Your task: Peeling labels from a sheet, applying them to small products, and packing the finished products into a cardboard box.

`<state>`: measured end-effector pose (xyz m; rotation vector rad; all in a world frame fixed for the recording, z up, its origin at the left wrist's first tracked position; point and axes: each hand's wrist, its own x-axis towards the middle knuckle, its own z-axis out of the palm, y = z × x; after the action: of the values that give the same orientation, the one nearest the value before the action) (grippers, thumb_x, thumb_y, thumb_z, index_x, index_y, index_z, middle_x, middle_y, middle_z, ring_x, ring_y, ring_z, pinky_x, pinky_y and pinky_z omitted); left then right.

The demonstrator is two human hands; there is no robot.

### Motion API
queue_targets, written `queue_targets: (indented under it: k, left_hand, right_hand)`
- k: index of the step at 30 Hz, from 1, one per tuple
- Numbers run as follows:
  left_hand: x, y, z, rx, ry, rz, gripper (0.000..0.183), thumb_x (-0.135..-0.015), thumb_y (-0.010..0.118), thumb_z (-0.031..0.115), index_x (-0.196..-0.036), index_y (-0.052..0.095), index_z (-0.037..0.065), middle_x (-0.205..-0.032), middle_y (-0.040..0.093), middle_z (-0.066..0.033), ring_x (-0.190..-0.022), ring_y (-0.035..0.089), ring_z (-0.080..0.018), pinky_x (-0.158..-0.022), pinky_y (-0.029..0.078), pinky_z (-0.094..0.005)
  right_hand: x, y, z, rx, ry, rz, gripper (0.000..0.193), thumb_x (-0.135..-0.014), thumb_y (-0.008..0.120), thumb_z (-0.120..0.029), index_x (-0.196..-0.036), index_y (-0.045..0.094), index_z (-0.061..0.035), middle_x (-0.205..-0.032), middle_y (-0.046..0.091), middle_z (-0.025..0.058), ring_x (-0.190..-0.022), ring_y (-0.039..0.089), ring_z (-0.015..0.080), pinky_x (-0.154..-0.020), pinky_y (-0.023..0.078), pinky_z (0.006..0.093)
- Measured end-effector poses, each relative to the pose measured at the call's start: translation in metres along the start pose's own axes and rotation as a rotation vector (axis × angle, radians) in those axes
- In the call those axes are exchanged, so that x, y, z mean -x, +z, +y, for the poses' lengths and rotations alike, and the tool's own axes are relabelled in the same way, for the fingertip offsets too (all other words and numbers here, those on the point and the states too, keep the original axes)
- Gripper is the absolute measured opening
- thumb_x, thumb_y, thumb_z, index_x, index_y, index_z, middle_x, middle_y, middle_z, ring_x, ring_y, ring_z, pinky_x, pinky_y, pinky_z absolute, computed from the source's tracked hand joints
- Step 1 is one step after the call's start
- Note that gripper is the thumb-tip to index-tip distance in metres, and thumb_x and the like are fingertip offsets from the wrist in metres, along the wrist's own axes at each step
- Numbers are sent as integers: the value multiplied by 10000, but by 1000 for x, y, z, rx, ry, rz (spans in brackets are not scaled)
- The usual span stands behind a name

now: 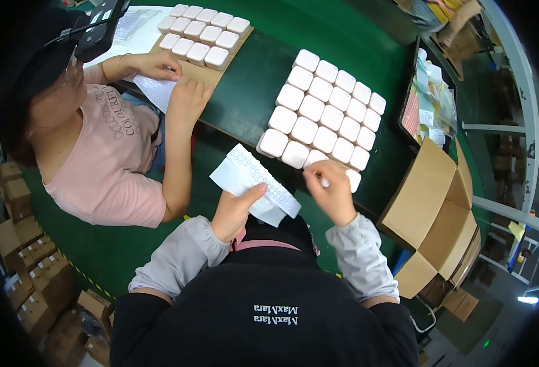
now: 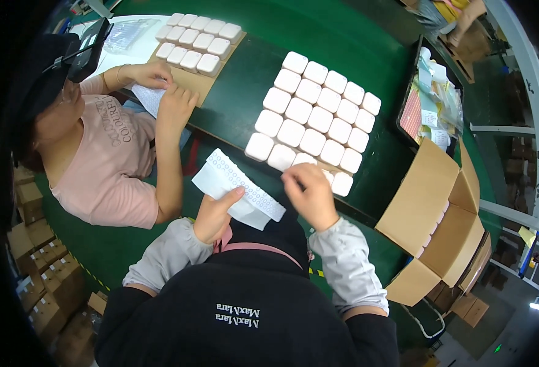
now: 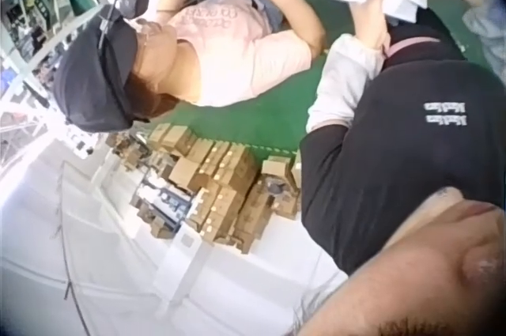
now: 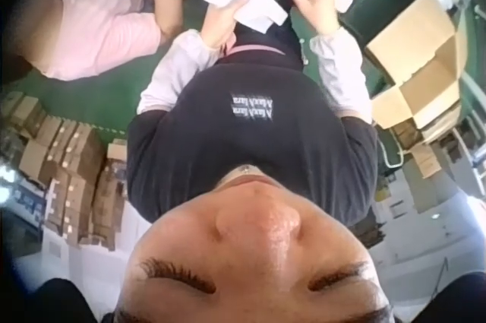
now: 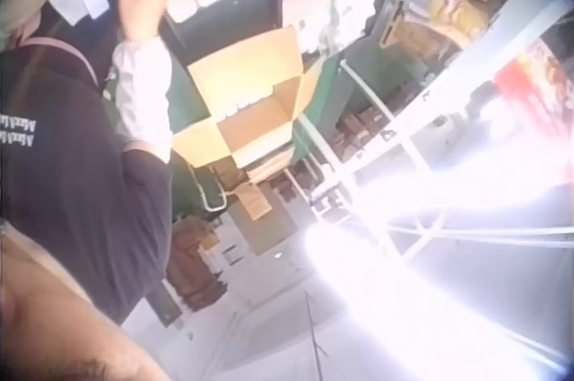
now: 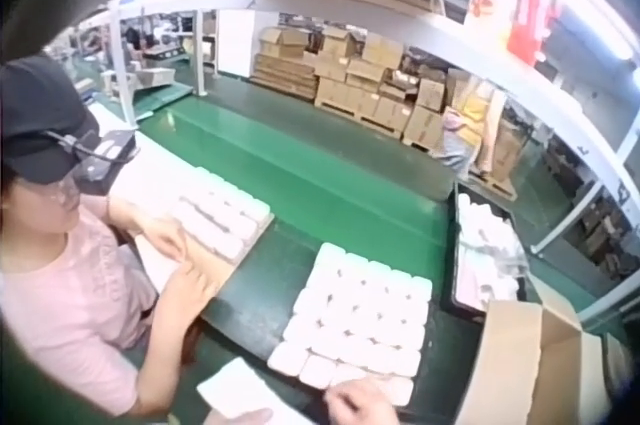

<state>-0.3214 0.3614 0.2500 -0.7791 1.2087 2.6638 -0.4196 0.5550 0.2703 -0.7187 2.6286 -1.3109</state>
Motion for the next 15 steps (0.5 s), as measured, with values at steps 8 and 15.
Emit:
queue_targets:
  k: [8,15]
  left_hand:
    - [0,6,-4,51,-26,-33,257,-903,612,51,-1148,561,-7,-1049,640,-78,-964,621,-166,-851,479,-300]
    - [10,3,-8,33,-21,-54,269,-901,607,34,-1160,547,-7,-1051,629,-73,-975,607,-156,-864,472,-297]
  right_hand:
    - [21,21,-33,57,-113,27,136,-745,735,-42,-862,665,-38,-853,650,77,-807,619,249,-721,463,345]
    - [32,25,-32,48,-75,-6,152,-740,743,-60,-874,676,-34,-850,653,74,-806,616,243,-718,456,343]
